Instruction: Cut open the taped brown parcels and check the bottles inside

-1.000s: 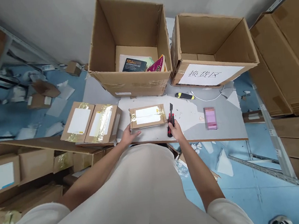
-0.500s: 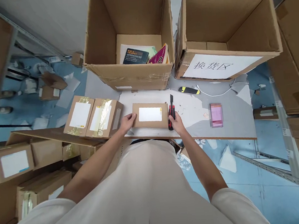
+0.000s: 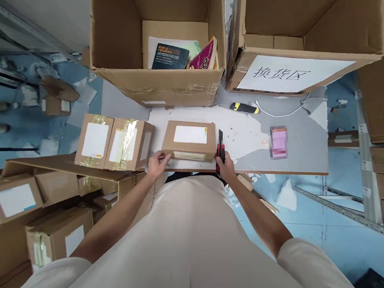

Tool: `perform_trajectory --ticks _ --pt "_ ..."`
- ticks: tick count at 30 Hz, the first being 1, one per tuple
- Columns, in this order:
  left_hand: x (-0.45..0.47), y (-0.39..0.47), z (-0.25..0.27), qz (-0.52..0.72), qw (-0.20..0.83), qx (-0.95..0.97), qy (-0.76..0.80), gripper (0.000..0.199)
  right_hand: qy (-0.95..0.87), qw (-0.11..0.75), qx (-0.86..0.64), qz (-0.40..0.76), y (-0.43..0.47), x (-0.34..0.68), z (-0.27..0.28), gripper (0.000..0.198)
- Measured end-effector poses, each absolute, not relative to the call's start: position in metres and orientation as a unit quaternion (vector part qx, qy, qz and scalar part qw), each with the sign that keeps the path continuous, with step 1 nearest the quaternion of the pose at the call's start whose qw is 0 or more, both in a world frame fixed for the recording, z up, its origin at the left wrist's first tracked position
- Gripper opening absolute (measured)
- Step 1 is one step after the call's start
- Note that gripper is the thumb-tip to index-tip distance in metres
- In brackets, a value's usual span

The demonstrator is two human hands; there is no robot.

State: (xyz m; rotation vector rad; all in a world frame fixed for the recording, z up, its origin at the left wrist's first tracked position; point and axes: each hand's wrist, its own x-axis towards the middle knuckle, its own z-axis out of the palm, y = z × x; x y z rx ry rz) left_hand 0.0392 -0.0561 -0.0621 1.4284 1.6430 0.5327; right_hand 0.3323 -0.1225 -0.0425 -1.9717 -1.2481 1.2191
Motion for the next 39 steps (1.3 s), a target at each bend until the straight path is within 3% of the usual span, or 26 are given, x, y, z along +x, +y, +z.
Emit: perform_trajectory --ticks 3,8,12,15,18,21,32,39 --pt "0.045 -0.043 -0.035 0.197 0.350 0.593 0.698 0.043 -0.437 0.276 -0.735 0.439 -0.111 0.336 -0.026 0.050" --pt "0.060 -0.033 -0.021 0.160 0.288 0.615 0.716 0.046 -0.511 0.175 -0.745 0.392 -0.088 0.341 -0.010 0.050" --pt "0.063 -0.046 -0.028 0.185 0.215 0.753 0.594 0.047 -0.625 0.102 -0.706 0.317 -0.075 0.341 0.014 0.046" --pt "0.062 -0.053 -0.037 0.165 0.246 0.830 0.472 0.029 -0.733 -0.011 -0.620 0.278 -0.058 0.328 0.037 0.046" --pt "0.062 -0.052 -0.047 0.170 0.252 0.835 0.458 0.029 -0.808 -0.145 -0.513 0.253 -0.036 0.305 0.050 0.052" --pt "0.062 -0.050 -0.053 0.181 0.251 0.838 0.450 0.028 -0.831 -0.219 -0.463 0.218 -0.016 0.283 0.052 0.062" --pt "0.060 -0.050 -0.057 0.190 0.257 0.838 0.442 0.027 -0.818 -0.284 -0.470 0.169 -0.013 0.255 0.061 0.067" --pt "0.062 -0.052 -0.059 0.183 0.253 0.847 0.429 0.026 -0.793 -0.313 -0.484 0.197 -0.022 0.276 0.071 0.066"
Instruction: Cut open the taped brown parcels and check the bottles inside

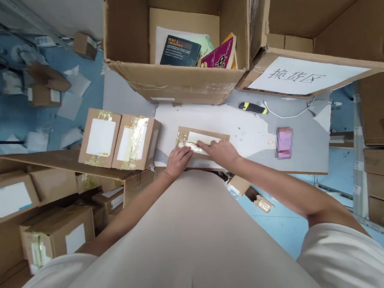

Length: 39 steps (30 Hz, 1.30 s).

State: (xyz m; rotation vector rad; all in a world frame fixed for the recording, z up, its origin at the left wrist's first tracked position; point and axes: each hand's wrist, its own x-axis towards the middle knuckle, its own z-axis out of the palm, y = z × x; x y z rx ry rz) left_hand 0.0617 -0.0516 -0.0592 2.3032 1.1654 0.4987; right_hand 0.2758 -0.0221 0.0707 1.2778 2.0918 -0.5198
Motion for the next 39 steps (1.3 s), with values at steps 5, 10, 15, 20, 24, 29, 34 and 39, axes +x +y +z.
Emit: perform_trajectory --ticks 5,10,15,20,24,29,34,39 --pt "0.064 -0.050 -0.065 0.193 0.225 0.857 0.422 0.024 0.742 0.386 0.521 -0.169 -0.049 0.327 0.094 0.077" --pt "0.068 -0.051 -0.064 0.197 0.215 0.863 0.413 0.025 0.726 0.388 0.555 -0.121 -0.093 0.372 0.104 0.084" --pt "0.067 -0.048 -0.049 0.146 0.214 0.858 0.444 0.027 0.698 0.261 0.647 -0.162 -0.127 0.408 0.098 0.065" --pt "0.072 -0.027 -0.020 0.086 0.199 0.865 0.452 0.050 0.498 -0.038 0.755 -0.425 -0.133 0.406 0.056 0.067" --pt "0.087 -0.003 -0.007 0.042 0.176 0.871 0.457 0.105 0.387 -0.202 0.729 -0.527 -0.118 0.382 0.022 0.073" --pt "0.098 0.010 -0.009 -0.006 0.181 0.868 0.462 0.116 0.387 -0.246 0.683 -0.568 -0.108 0.376 0.016 0.068" --pt "0.099 0.010 -0.011 0.008 0.183 0.862 0.472 0.111 0.398 -0.220 0.666 -0.591 -0.101 0.389 0.021 0.068" --pt "0.101 0.010 -0.013 0.024 0.184 0.855 0.484 0.106 0.469 -0.153 0.649 -0.579 -0.092 0.407 0.022 0.064"
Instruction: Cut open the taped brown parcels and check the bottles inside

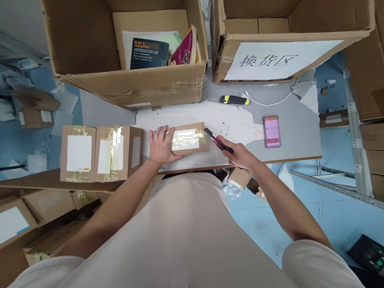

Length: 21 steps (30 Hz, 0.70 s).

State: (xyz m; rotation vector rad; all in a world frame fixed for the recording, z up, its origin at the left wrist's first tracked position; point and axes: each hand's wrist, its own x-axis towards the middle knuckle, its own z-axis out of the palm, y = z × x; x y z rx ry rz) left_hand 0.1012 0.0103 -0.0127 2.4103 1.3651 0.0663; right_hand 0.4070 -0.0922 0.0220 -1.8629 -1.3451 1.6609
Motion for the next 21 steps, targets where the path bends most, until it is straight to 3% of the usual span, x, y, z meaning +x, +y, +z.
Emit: perform_trajectory --ticks 15,18,21 --pt "0.100 0.009 -0.014 0.022 0.187 0.857 0.480 0.108 -0.448 0.092 -0.621 0.636 -0.130 0.422 0.030 0.063" --pt "0.099 0.010 -0.014 0.025 0.190 0.855 0.481 0.108 -0.437 0.115 -0.624 0.638 -0.149 0.421 0.026 0.061" --pt "0.103 0.008 -0.012 0.027 0.183 0.855 0.485 0.107 -0.413 0.192 -0.677 0.578 -0.162 0.419 0.022 0.066"
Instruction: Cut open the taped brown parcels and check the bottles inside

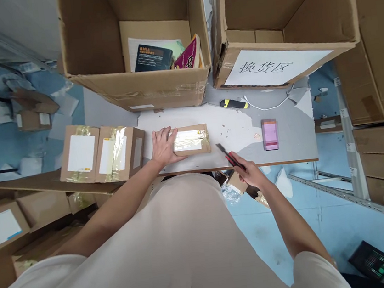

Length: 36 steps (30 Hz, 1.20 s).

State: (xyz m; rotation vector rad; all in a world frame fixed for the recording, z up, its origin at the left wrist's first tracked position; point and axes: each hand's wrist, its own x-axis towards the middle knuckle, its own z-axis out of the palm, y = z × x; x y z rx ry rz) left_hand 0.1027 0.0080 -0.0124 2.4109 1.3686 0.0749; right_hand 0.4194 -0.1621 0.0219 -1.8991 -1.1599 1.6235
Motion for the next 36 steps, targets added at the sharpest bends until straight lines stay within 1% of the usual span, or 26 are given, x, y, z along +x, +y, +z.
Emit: perform_trajectory --ticks 3,5,6,7,9,10,13,15,18,21,23,25,27,29,32,34,36 --pt "0.110 0.001 -0.009 0.028 0.167 0.826 0.538 0.107 -0.361 0.299 -0.713 0.522 -0.153 0.403 0.016 0.080" --pt "0.115 -0.006 -0.006 0.029 0.156 0.785 0.600 0.106 -0.321 0.362 -0.700 0.525 -0.135 0.379 0.010 0.085" --pt "0.116 -0.010 -0.004 0.028 0.155 0.763 0.627 0.106 -0.307 0.383 -0.685 0.538 -0.124 0.363 0.006 0.082" --pt "0.115 -0.015 -0.003 0.028 0.160 0.746 0.646 0.104 -0.301 0.398 -0.673 0.547 -0.112 0.347 0.003 0.075" --pt "0.109 -0.024 -0.002 0.032 0.187 0.728 0.659 0.095 -0.308 0.406 -0.656 0.557 -0.089 0.317 -0.004 0.064" --pt "0.104 -0.028 -0.003 0.040 0.208 0.729 0.651 0.087 -0.316 0.409 -0.651 0.556 -0.079 0.305 -0.006 0.060" --pt "0.087 -0.039 -0.009 0.096 0.291 0.739 0.600 0.059 -0.340 0.423 -0.645 0.538 -0.056 0.289 -0.011 0.055" --pt "0.076 -0.045 -0.015 0.135 0.348 0.726 0.577 0.051 -0.350 0.427 -0.643 0.531 -0.047 0.291 -0.014 0.054" --pt "0.068 -0.046 -0.022 0.161 0.388 0.701 0.576 0.049 -0.350 0.415 -0.643 0.539 -0.042 0.300 -0.015 0.051" --pt "0.068 -0.029 -0.022 0.170 0.378 0.698 0.584 0.050 -0.329 0.425 -0.635 0.554 -0.056 0.305 -0.016 0.048" --pt "0.071 -0.005 -0.018 0.167 0.357 0.710 0.583 0.053 -0.281 0.441 -0.627 0.577 -0.076 0.307 -0.017 0.044" --pt "0.078 0.027 -0.015 0.161 0.323 0.739 0.568 0.059 -0.204 0.440 -0.623 0.614 -0.101 0.306 -0.019 0.041" --pt "0.086 0.060 -0.014 0.163 0.296 0.773 0.537 0.065 -0.129 0.417 -0.618 0.654 -0.123 0.303 -0.020 0.042" --pt "0.094 0.085 -0.016 0.143 0.306 0.797 0.501 0.069 -0.086 0.388 -0.602 0.692 -0.137 0.298 -0.021 0.044" --pt "0.099 0.101 -0.022 0.119 0.353 0.787 0.491 0.061 -0.076 0.385 -0.571 0.721 -0.141 0.291 -0.020 0.044" --pt "0.097 0.097 -0.025 0.129 0.359 0.759 0.528 0.056 -0.088 0.409 -0.575 0.703 -0.133 0.293 -0.019 0.043" --pt "0.090 0.083 -0.025 0.149 0.338 0.725 0.581 0.052 -0.109 0.443 -0.594 0.663 -0.121 0.301 -0.020 0.044"
